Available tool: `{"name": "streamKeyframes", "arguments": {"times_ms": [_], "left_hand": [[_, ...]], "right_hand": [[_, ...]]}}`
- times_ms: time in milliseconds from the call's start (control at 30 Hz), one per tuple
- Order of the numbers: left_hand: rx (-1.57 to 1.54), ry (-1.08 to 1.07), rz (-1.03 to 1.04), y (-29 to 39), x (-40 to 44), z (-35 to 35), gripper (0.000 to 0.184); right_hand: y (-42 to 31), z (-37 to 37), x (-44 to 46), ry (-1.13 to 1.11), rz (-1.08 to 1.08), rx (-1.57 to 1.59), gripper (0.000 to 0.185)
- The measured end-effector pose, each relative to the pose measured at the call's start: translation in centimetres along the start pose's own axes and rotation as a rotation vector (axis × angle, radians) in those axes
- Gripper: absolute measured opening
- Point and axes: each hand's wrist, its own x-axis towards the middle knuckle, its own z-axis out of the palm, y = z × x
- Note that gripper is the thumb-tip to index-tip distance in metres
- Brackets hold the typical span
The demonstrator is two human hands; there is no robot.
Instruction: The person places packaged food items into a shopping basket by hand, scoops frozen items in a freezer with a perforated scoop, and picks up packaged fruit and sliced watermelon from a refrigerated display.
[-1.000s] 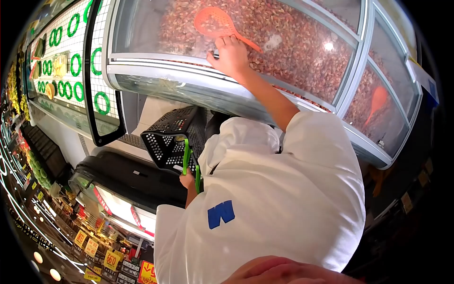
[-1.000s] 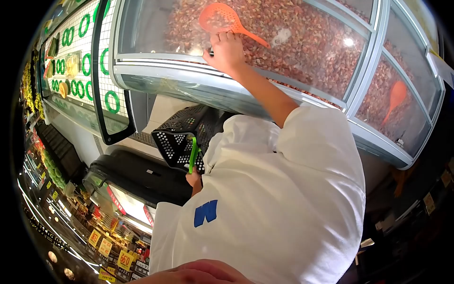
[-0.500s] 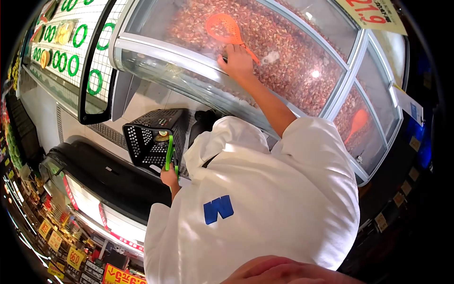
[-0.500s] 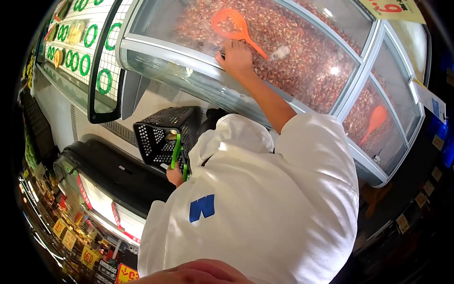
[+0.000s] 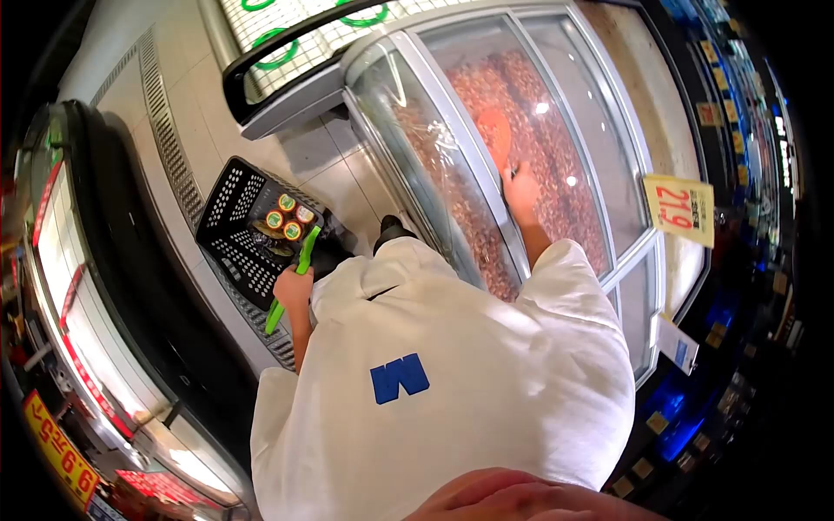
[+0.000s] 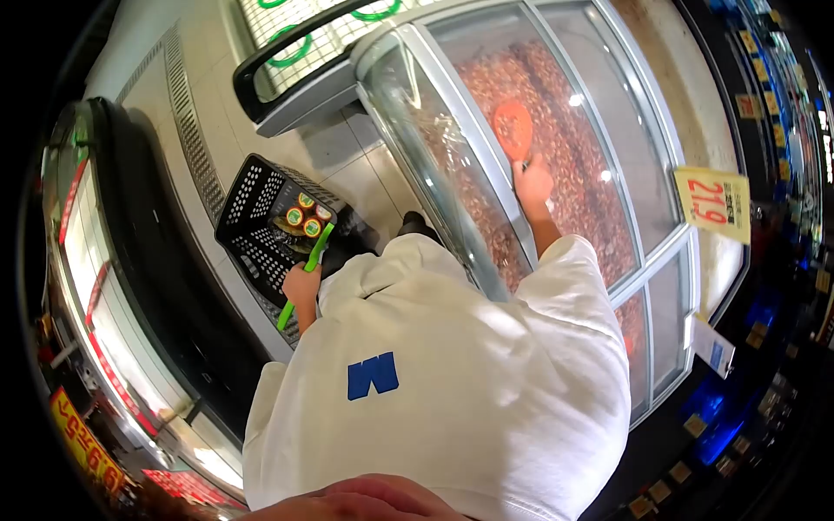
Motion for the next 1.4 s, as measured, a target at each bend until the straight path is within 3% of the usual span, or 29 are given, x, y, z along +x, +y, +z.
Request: {"name": "streamKeyframes", "arguments": {"times_ms": [67, 167, 233, 333, 400, 467, 500, 567, 600, 667, 767, 833, 933, 1133, 1200, 1333, 1400], "left_hand": [[-0.006, -0.068, 0.001, 0.0, 0.5, -1.2, 0.039], [-0.121, 0.04, 0.141, -1.2, 2.1, -1.5, 0.039], [-0.129, 0.01, 0.182, -1.7, 3.8, -1.1, 0.037], [-0.184, 0.048, 0.271, -3.1, 6.8, -1.1, 0.038], [-0.189, 0.047, 0.278, -4.1, 8.6, -0.6, 0.038], [-0.167, 0.174, 0.368, -5.6, 11.2, -0.5, 0.032], [-0.168, 0.19, 0.37, -6.5, 12.8, -0.9, 0.032], [-0.175, 0.231, 0.496, -8.5, 15.4, -1.1, 0.027], [-0.216, 0.353, 0.52, -10.0, 16.5, -0.4, 0.024], [-0.197, 0.283, 0.519, -11.6, 19.3, 1.5, 0.023], [-0.172, 0.229, 0.551, -12.8, 22.9, -0.3, 0.023], [0.074, 0.182, 0.553, -13.3, 24.0, -4.3, 0.022], [0.077, 0.157, 0.561, -13.7, 27.1, -5.4, 0.022], [0.119, 0.055, 0.526, -15.6, 34.1, -6.3, 0.019], [0.095, 0.013, 0.389, -15.1, 36.1, -7.1, 0.022], [0.133, -0.118, 0.47, -14.6, 40.6, -11.4, 0.024], [0.203, -0.066, 0.566, -14.9, 43.2, -11.6, 0.027]], "right_hand": [[-0.3, -0.4, -0.1, 0.005, -0.015, -0.047, 0.031], [-1.9, -0.1, -0.9, 0.095, -0.152, -0.116, 0.033], [-7.6, -0.4, -2.0, 0.337, -0.218, -0.154, 0.034], [-19.5, 2.0, -6.4, 0.119, -0.689, 0.193, 0.032], [-28.4, 3.5, -11.7, -0.244, -0.897, 0.394, 0.034], [-36.3, 5.7, -16.7, -0.359, -1.169, 0.601, 0.034], [-40.2, 6.8, -18.5, -0.49, -1.23, 0.667, 0.038], [-45.5, 8.6, -21.3, -0.534, -1.369, 0.656, 0.043], [-47.4, 9.2, -21.6, -0.53, -1.363, 0.655, 0.043], [-49.9, 11.0, -21.5, -0.91, -1.286, 0.607, 0.049], [-52.7, 12.4, -20.7, -0.89, -1.32, 0.707, 0.055], [-54.3, 13.3, -20.7, -0.852, -1.324, 0.652, 0.066], [-56.0, 13.9, -20.8, -0.895, -1.219, 0.61, 0.082], [-61.9, 16.4, -19.6, -0.928, -1.064, 0.571, 0.082], [-63.4, 17.4, -18.4, -0.87, -1.05, 0.614, 0.081], [-67.9, 18.6, -15.7, -0.75, -1.054, 0.671, 0.079], [-69.8, 19.4, -14.4, -0.88, -0.976, 0.575, 0.079]]}}
